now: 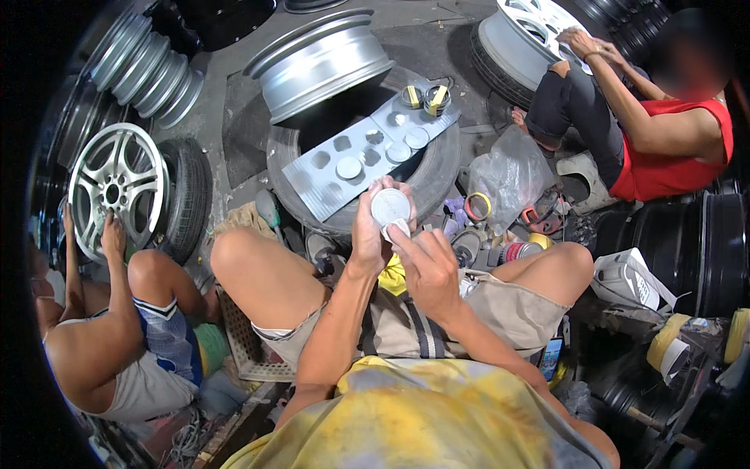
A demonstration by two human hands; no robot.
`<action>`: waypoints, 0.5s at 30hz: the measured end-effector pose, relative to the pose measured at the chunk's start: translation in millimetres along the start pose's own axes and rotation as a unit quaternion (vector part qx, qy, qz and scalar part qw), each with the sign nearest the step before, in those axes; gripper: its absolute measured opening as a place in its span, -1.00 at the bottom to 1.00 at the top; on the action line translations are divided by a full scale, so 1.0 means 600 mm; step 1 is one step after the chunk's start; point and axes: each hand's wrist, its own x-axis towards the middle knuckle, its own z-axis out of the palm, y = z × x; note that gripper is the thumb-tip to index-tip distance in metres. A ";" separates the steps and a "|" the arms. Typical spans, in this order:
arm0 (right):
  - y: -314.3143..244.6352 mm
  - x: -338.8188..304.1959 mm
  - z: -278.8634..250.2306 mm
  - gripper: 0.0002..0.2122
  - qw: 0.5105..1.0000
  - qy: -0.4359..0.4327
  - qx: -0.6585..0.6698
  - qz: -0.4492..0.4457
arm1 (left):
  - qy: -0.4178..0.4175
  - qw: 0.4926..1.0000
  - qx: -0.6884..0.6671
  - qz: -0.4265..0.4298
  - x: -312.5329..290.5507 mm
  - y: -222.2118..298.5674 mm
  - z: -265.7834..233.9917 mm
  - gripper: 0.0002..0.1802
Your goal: The person sits on the floor and prepares small circular wheel caps by applying adhesive tape to their edges. They handle the caps one at a time, peeling tape from a roll and wrapping it around the rim of each cap before placing it on a metal tray.
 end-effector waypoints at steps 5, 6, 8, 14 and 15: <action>0.018 0.042 -0.002 -0.65 0.999 0.006 -0.031 -0.014 | 0.088 0.996 0.021 -0.002 -0.001 -0.018 0.023 -0.71; 0.005 0.029 -0.003 -0.65 0.999 -0.007 -0.029 -0.026 | 0.031 0.999 0.007 -0.010 -0.001 -0.010 0.004 -0.71; -0.008 0.005 -0.010 -0.66 0.998 -0.036 -0.028 -0.032 | -0.033 0.999 -0.018 -0.031 0.003 0.003 -0.011 -0.71; 0.012 0.033 -0.007 -0.64 0.998 0.004 -0.066 -0.017 | 0.073 0.997 0.006 -0.027 -0.004 -0.015 0.003 -0.74; 0.006 0.023 -0.007 -0.64 0.998 -0.001 -0.065 -0.011 | 0.079 0.996 0.010 -0.031 -0.002 -0.010 -0.004 -0.74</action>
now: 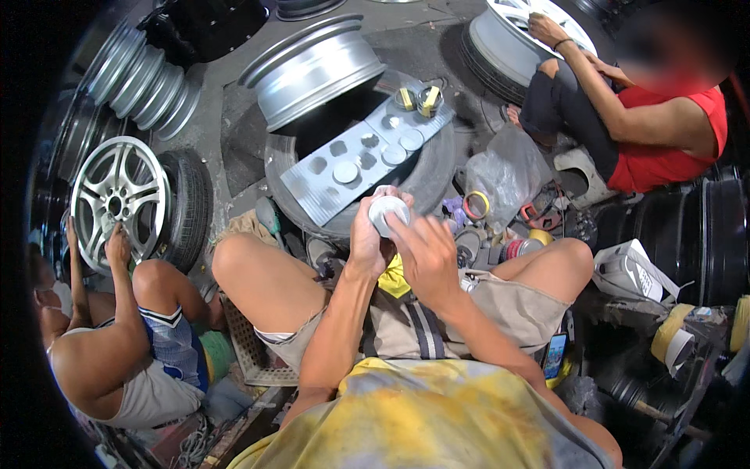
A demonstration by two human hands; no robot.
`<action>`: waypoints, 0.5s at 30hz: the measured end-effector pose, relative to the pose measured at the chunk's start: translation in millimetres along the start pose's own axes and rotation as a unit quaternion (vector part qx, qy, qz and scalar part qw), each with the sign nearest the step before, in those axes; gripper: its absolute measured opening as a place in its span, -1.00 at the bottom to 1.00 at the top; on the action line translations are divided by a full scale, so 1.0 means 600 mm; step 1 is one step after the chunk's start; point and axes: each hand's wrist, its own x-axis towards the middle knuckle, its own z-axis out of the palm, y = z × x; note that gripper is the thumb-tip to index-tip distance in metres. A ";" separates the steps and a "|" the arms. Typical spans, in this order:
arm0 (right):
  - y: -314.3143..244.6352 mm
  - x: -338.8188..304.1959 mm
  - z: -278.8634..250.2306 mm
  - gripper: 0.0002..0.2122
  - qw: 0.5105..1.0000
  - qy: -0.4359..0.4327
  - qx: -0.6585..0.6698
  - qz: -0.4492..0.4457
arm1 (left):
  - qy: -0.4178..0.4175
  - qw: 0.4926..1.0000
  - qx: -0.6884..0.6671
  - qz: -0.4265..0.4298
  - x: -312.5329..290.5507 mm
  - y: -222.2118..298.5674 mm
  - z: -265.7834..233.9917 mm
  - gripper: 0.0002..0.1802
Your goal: The person sits on the floor and prepares small circular wheel caps by applying adhesive tape to their edges. They handle the caps one at a time, peeling tape from a roll and wrapping it around the rim of each cap before placing it on a metal tray.
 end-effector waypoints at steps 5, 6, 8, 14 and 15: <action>0.020 0.006 -0.012 -0.63 1.000 -0.016 -0.007 0.004 | -0.045 0.998 0.020 -0.026 0.005 0.010 -0.006 -0.71; 0.019 0.005 -0.012 -0.63 1.000 -0.014 0.002 0.012 | -0.048 0.998 0.020 -0.027 0.002 0.008 -0.006 -0.70; 0.024 0.007 -0.003 -0.64 1.000 -0.009 0.023 0.016 | -0.053 0.998 0.019 -0.020 -0.006 0.007 -0.009 -0.69; 0.036 0.000 -0.014 -0.67 0.999 -0.002 0.031 0.013 | -0.046 0.998 0.006 -0.045 0.002 0.005 -0.006 -0.70; 0.039 0.010 -0.014 -0.67 0.999 -0.005 0.048 0.021 | -0.055 0.997 -0.003 -0.049 -0.003 0.005 -0.008 -0.69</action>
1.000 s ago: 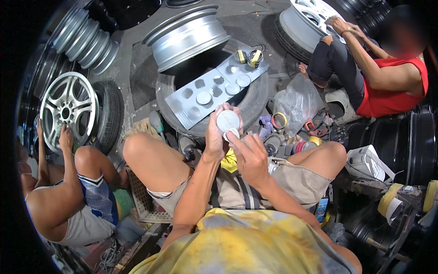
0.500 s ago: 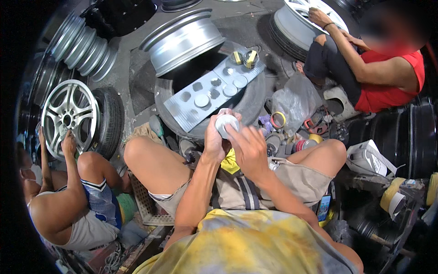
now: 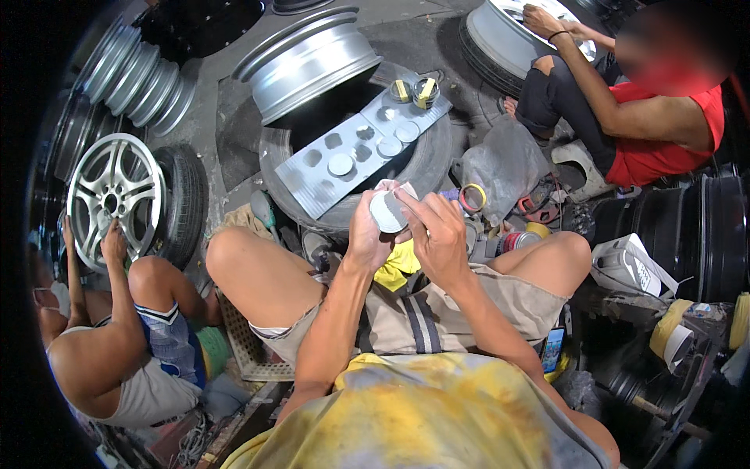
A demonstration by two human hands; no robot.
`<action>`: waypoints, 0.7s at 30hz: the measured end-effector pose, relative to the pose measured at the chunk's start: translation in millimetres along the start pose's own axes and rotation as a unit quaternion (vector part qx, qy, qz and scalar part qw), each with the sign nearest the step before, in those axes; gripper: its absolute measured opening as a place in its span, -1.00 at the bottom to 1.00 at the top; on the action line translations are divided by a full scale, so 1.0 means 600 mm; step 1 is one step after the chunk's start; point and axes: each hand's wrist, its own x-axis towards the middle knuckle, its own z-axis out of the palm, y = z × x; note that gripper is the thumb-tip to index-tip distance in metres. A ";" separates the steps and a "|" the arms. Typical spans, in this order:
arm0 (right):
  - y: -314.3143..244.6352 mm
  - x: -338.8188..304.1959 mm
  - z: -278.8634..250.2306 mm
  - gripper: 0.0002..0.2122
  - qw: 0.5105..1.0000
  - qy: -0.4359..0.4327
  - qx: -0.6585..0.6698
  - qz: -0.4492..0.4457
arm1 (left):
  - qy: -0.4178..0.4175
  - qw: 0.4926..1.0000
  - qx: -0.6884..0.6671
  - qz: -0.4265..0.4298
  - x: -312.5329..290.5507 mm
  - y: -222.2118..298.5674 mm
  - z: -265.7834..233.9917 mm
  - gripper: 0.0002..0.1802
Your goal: The person sits on the floor and prepares small circular wheel caps by applying adhesive tape to their edges. They handle the caps one at a time, peeling tape from a roll and wrapping it around the rim of each cap before placing it on a metal tray.
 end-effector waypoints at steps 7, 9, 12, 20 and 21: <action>0.004 -0.010 -0.027 -0.65 1.000 -0.021 -0.002 -0.003 | -0.076 0.992 0.041 -0.095 -0.003 0.017 -0.004 -0.67; 0.001 0.018 -0.021 -0.65 0.999 -0.021 0.018 -0.034 | -0.035 0.994 0.057 -0.090 -0.011 0.014 0.000 -0.67; -0.011 -0.023 -0.022 -0.66 1.000 -0.022 0.002 -0.015 | -0.059 0.996 0.017 -0.062 -0.006 0.017 0.000 -0.70; -0.012 0.000 -0.006 -0.69 0.997 -0.021 -0.040 -0.063 | 0.089 0.995 0.039 -0.020 0.001 -0.009 0.008 -0.66; -0.021 -0.014 -0.006 -0.70 0.996 -0.025 -0.038 -0.079 | 0.082 0.996 0.024 -0.011 0.003 -0.008 0.004 -0.66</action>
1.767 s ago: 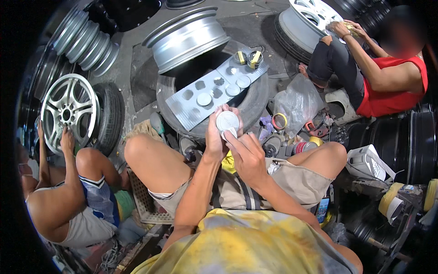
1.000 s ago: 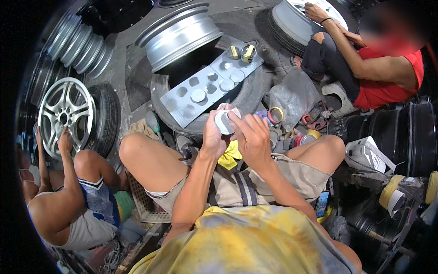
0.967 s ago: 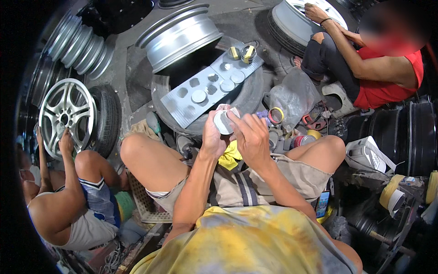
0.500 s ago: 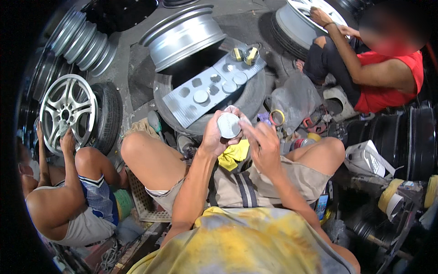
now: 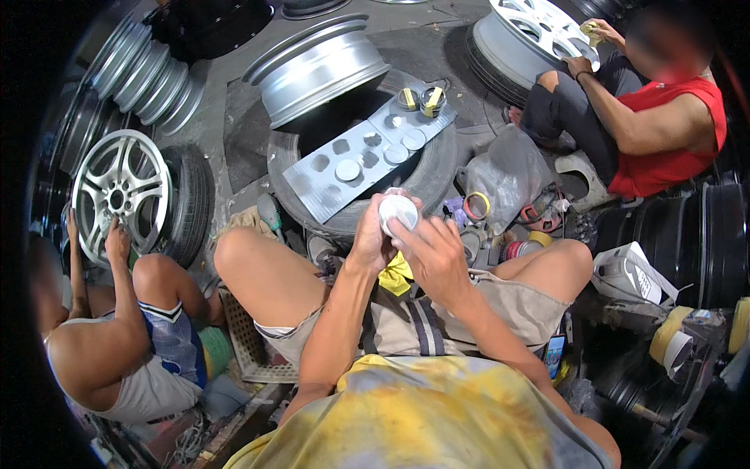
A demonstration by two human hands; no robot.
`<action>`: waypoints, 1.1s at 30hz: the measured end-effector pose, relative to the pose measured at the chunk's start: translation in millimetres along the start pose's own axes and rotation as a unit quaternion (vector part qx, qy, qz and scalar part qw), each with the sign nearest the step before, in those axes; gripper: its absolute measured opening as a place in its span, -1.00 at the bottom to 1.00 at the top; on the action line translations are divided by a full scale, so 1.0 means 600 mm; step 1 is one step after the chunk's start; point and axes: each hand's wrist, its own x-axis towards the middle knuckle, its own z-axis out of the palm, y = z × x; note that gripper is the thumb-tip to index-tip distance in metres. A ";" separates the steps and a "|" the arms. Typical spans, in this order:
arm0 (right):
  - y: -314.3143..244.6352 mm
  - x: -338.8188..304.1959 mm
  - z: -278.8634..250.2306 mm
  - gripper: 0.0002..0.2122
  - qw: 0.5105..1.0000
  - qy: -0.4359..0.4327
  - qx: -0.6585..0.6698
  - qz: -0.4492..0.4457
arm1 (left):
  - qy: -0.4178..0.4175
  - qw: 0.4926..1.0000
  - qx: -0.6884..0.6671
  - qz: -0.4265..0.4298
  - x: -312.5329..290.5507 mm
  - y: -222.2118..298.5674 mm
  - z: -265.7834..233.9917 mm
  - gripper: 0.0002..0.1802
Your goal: The person sits on the floor and prepares small circular wheel caps by applying adhesive tape to their edges. They handle the caps one at a time, peeling tape from a roll and wrapping it around the rim of each cap before placing it on a metal tray.
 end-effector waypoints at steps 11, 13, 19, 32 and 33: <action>0.014 -0.023 -0.021 -0.59 1.000 -0.010 -0.016 -0.014 | -0.026 1.000 -0.009 -0.015 0.004 0.001 -0.014 -0.70; 0.008 -0.004 -0.001 -0.58 1.000 0.013 0.007 -0.023 | 0.003 0.999 -0.043 -0.022 0.002 -0.011 -0.009 -0.71; 0.026 -0.030 -0.020 -0.58 0.998 -0.024 -0.048 -0.040 | -0.085 0.996 -0.029 -0.022 0.008 0.001 -0.041 -0.65; 0.024 0.020 -0.006 -0.73 0.998 0.000 -0.006 0.058 | -0.097 0.995 -0.015 -0.033 0.001 0.001 -0.019 -0.65; 0.011 0.008 -0.003 -0.74 0.999 -0.015 -0.014 0.028 | -0.019 1.000 0.007 -0.010 -0.002 0.004 0.001 -0.65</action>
